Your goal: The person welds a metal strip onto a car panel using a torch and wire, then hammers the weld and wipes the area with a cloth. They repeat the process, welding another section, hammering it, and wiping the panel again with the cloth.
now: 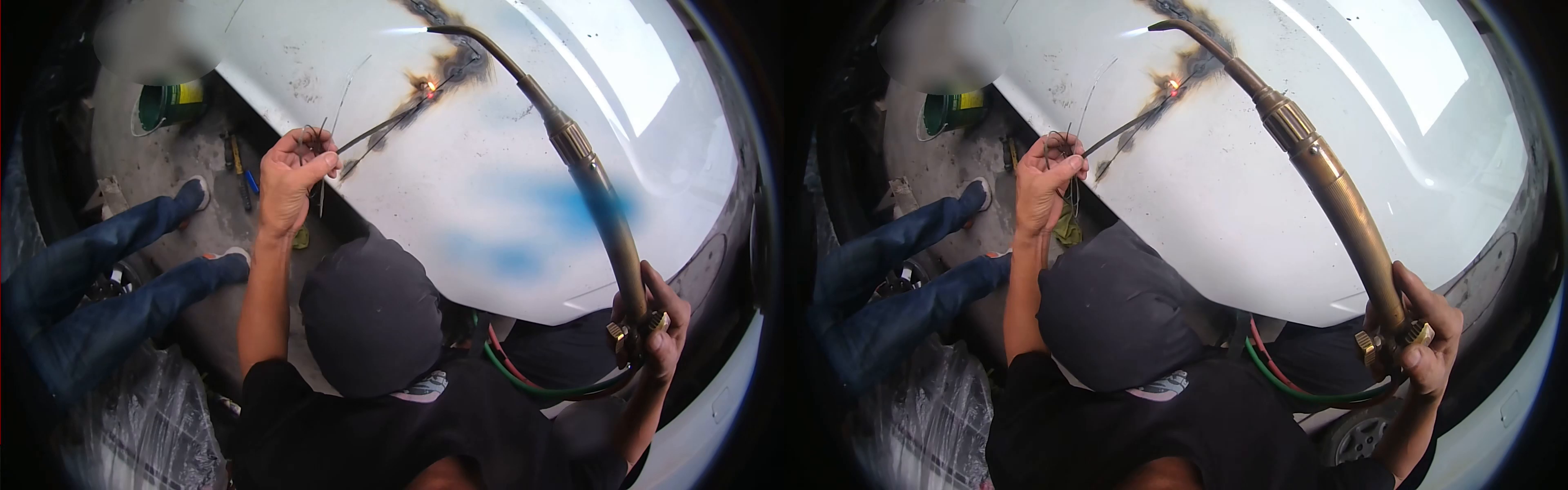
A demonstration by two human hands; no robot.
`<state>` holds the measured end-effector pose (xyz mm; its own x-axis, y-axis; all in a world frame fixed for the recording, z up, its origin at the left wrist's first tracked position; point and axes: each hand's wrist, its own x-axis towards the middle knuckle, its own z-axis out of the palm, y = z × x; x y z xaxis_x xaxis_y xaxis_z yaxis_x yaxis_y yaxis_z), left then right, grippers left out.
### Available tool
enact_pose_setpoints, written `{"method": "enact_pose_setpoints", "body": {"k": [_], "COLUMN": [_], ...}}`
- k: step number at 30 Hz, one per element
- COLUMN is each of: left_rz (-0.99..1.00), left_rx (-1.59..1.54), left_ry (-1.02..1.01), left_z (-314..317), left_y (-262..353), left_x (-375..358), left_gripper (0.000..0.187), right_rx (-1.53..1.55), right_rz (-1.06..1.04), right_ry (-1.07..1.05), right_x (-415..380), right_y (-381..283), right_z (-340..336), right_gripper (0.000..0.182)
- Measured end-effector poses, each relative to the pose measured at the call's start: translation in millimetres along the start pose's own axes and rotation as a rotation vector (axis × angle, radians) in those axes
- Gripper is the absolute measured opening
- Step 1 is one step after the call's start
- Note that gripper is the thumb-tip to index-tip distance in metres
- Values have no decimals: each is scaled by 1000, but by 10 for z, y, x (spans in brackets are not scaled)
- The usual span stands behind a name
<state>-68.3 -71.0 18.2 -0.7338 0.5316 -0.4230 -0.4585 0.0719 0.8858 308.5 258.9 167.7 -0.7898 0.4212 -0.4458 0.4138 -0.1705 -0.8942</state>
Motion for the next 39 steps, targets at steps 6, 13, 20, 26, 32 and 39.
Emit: {"method": "enact_pose_setpoints", "body": {"k": [6, 13, 20, 26, 32, 39], "left_rz": [206, 427, 481, 361, 252, 67], "left_rx": [323, 417, 227, 263, 593, 890], "left_ry": [152, 200, 450, 872, 896, 570], "left_z": [173, 267, -64, -925, -801, -821], "left_y": [-28, -112, -109, -1828, -2956, -2717], "left_x": [-121, -255, -423, -1060, -1240, -1161], "left_gripper": [31, 28, 24, 19, 32, 47], "right_rx": [26, 33, 60, 118, -2, -27], "right_rz": [24, 37, 23, -58, 12, -75], "right_ry": [27, 34, 46, 93, 85, 82], "right_x": [29, 17, 54, 69, -11, 24], "right_y": [99, 141, 253, 455, 355, 283], "right_z": [-9, -34, -27, -47, -61, 113], "right_gripper": [95, 96, 96, 98, 109, 109]}}
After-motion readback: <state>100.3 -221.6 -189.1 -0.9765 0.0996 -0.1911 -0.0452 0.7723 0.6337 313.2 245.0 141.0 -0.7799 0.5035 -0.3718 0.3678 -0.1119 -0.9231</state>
